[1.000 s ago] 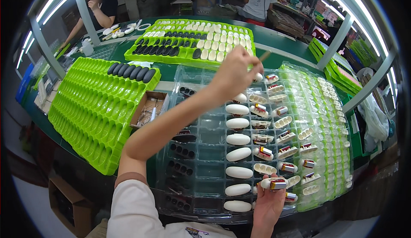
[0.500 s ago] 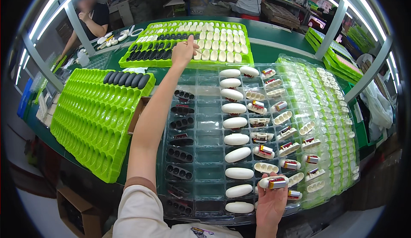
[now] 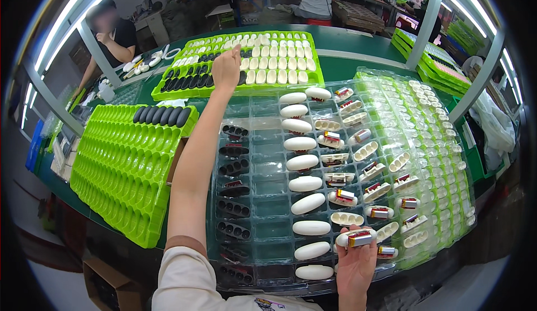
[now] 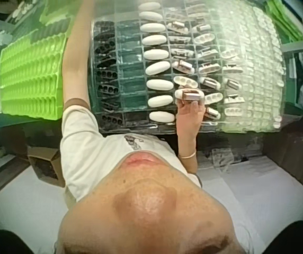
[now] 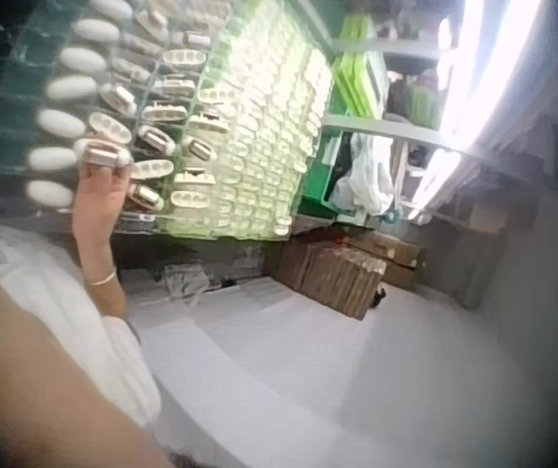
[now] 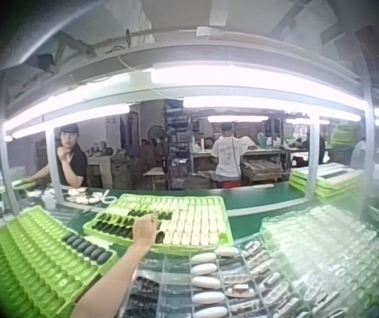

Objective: The person assembles small white oval electronic devices by inserting batteries and wooden sticks into the halves, then closing the cases. The person repeatedly picks up device halves from green trays, inserts components, and places the finished units back into the trays.

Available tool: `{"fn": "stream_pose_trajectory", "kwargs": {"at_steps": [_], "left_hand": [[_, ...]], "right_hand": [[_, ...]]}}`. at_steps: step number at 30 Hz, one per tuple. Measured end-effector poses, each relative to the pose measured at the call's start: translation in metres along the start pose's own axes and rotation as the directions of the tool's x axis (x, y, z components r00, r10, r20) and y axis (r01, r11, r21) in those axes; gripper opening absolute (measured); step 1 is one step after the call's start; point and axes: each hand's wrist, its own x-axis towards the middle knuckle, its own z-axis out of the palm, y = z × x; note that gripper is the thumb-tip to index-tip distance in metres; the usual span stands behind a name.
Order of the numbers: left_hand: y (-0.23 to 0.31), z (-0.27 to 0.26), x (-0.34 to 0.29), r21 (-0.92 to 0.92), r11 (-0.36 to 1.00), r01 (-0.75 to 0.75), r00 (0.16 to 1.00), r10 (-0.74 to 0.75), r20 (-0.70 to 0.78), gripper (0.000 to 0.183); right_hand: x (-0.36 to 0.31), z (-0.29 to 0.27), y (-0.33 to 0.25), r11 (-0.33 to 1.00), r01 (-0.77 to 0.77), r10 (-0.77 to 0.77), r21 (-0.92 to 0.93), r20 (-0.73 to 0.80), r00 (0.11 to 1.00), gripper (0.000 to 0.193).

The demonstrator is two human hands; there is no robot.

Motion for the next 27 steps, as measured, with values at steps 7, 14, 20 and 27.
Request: {"fn": "stream_pose_trajectory", "kwargs": {"at_steps": [7, 14, 20, 27], "left_hand": [[-0.021, 0.029, -0.008, 0.312, 0.937, -0.156, 0.754, -0.091, 0.65, 0.025], [-0.049, 0.024, 0.01, 0.032, 0.999, 0.042, 0.863, -0.052, 0.502, 0.025], [0.055, -0.074, 0.0, -0.547, 0.528, 0.65, 0.638, 0.011, 0.77, 0.028], [0.117, -0.149, -0.053, -0.462, 0.066, 0.884, 0.445, 0.18, 0.877, 0.035]], "right_hand": [[0.0, -0.001, 0.0, 1.0, -0.006, 0.005, 0.03, 0.011, 1.0, 0.039], [0.001, -0.003, 0.0, 0.999, -0.03, 0.028, 0.039, 0.036, 0.999, 0.039], [0.002, -0.003, -0.002, 0.999, -0.022, 0.021, 0.049, 0.016, 1.0, 0.039], [0.002, -0.002, -0.002, 0.997, -0.02, 0.017, 0.073, 0.035, 0.999, 0.038]]}}
